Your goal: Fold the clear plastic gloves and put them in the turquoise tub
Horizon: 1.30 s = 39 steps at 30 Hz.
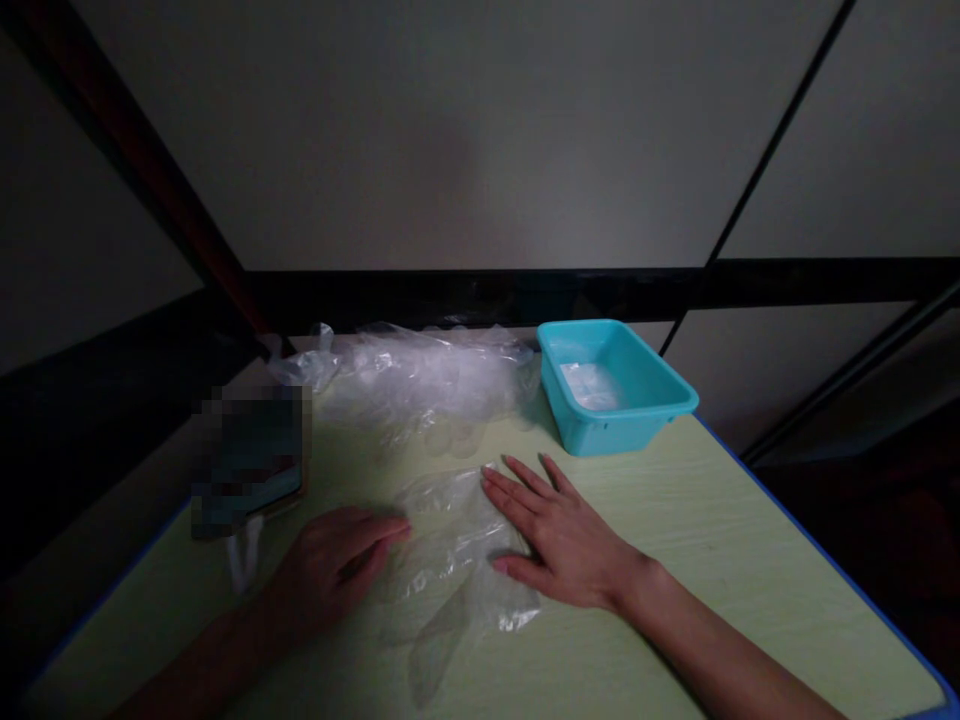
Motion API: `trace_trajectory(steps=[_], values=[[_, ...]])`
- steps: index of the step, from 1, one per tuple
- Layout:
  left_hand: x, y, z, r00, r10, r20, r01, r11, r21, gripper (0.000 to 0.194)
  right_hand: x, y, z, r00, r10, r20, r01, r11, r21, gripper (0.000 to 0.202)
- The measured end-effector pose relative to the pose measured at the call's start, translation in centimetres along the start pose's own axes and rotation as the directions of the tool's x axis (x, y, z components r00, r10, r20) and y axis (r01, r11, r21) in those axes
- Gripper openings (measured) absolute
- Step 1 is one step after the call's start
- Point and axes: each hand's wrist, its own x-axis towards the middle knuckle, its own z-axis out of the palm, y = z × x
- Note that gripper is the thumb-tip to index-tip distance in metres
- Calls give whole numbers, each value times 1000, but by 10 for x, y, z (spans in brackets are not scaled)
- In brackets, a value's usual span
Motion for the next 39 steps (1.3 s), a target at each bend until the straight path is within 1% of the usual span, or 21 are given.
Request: trace_trajectory(steps=[6,14,21,24,27,31,33,36,39], values=[[-2,-1,0,1000,-16,-22,16,999,-42,17,1,0,0,1000,6,3,-6,1000,18,68],[-2,-1,-1,999,-33,-1,32,998,-46,17,0,0,1,1000,10,-15,-9,999,30,68],[1,1,-2,1000,-24,-17,23,998,-56,17,-2,1,1,999,16,-28,-15,1000,23,70],[1,1,-2,999,-41,-2,41,997,-61,16,-3,3,1,999,8,-32,-7,1000,28,71],[0,0,-2,999,-45,10,45,997,-60,17,-4,6,0,1000,-8,-5,9,999,34,75],[-1,-1,-1,999,-35,-1,35,997,-62,16,-4,10,-1,999,-33,28,32,999,41,80],[-1,-1,0,999,-38,1,38,998,-58,16,-5,13,-2,1000,-23,8,22,999,50,81],[-1,-1,0,1000,-25,-16,24,998,-55,17,-6,16,-4,999,-4,-53,7,998,58,78],[0,0,0,999,-19,-34,17,999,-51,17,-5,16,-6,995,-20,-101,27,997,67,75]])
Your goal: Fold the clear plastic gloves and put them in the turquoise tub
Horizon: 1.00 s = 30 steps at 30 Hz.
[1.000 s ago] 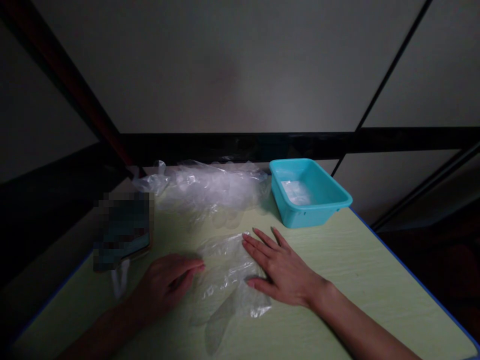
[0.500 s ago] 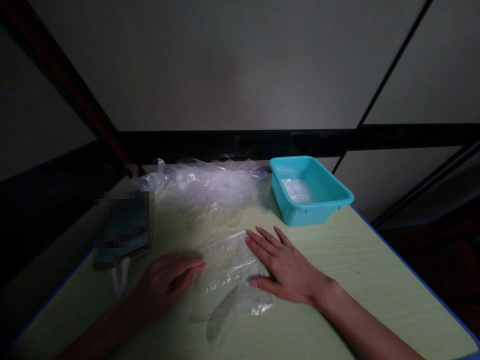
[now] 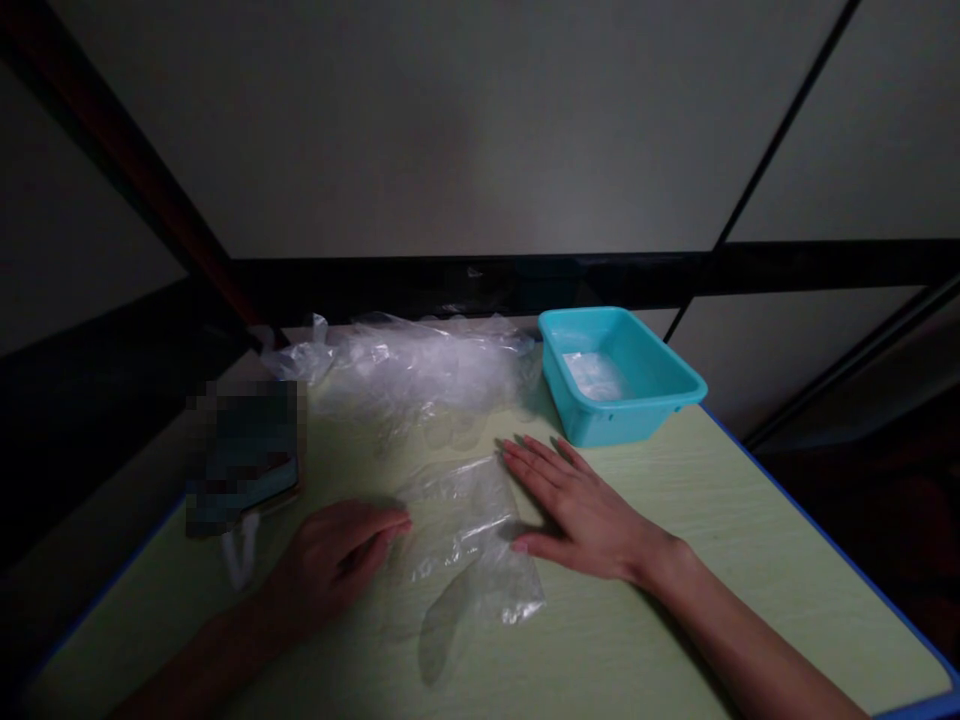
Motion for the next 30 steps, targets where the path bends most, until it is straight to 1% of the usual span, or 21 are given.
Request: trace_trajectory(steps=[7,12,16,18,20,23,27,30], values=[[1,1,-1,1000,-19,14,19,1000,-4,16,6,0,3,998,-38,56,38,999,-10,79],[-1,-1,0,1000,-11,13,11,1000,-14,16,6,4,7,997,-22,68,21,1000,5,86],[-1,-2,1,1000,-19,23,19,999,-28,16,5,5,5,995,-2,97,1,1000,13,88],[-1,-2,1,1000,-19,23,20,1000,-24,16,4,6,2,996,5,90,-8,999,34,87],[-1,-2,1,1000,-16,15,16,1000,-18,16,2,7,-1,998,-1,57,-2,998,62,83],[-1,-2,1,1000,-8,13,8,1000,-16,16,0,5,-5,999,-39,32,36,996,80,79],[-3,-3,2,1000,-6,16,6,1000,-11,16,0,-2,-5,989,-100,105,92,992,85,88],[-3,-4,2,1000,-1,10,2,1000,-12,15,0,-4,-4,986,-92,137,79,992,95,91]])
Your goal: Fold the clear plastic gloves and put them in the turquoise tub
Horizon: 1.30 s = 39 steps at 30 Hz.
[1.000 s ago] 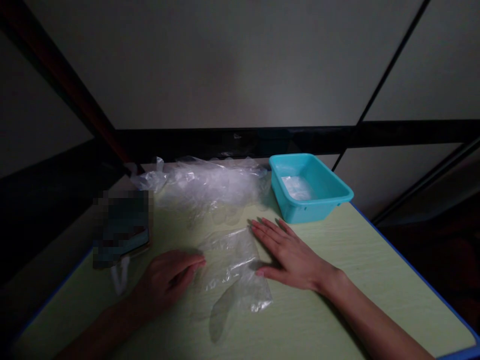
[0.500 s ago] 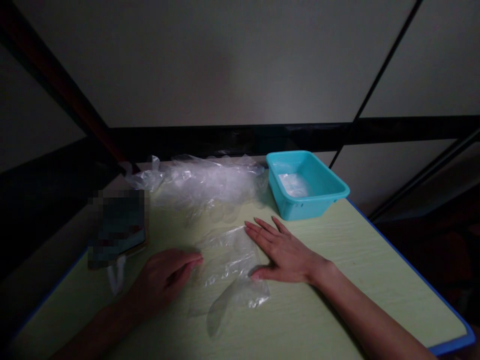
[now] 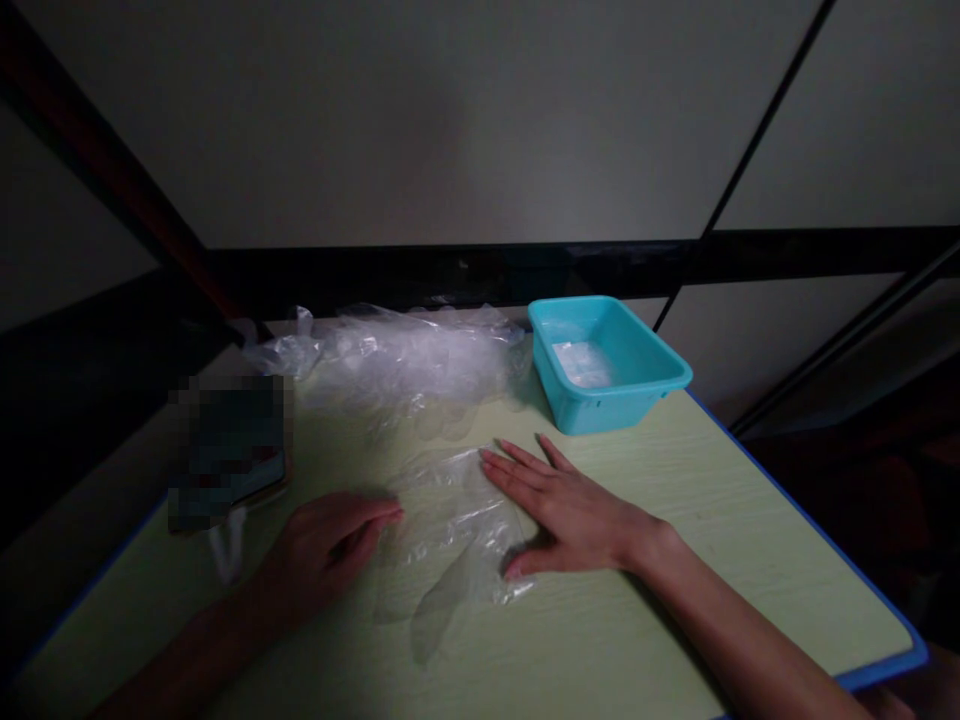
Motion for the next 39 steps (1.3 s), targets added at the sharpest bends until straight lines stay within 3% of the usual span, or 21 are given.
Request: trace_trajectory(steps=[6,11,13,17,20,22,26,31,39], values=[[3,2,-1,1000,-6,20,6,1000,-3,16,-2,-4,0,1000,-7,1,7,1000,9,90],[0,10,-2,999,37,-26,-36,999,8,15,-3,-5,4,1000,4,21,-4,1000,9,90],[0,20,-4,994,106,-11,-106,994,11,19,-3,-5,5,1000,12,24,-12,1000,4,90],[3,53,-3,957,262,126,-263,965,-6,30,-3,-5,6,1000,17,23,-17,1000,1,91],[4,74,6,967,176,187,-196,976,95,40,-3,-4,6,1000,10,20,-10,1000,2,91],[4,81,14,967,211,141,-227,968,108,32,-3,-4,7,1000,8,17,-8,1000,0,91],[4,78,18,981,117,157,-135,984,115,23,-3,-4,7,1000,4,13,-4,1000,-5,90],[9,62,11,979,203,-22,-200,974,109,27,-2,-5,5,999,18,37,-17,999,-29,89],[6,56,11,956,195,220,-211,976,51,29,-3,-14,1,996,-80,43,82,996,-38,86]])
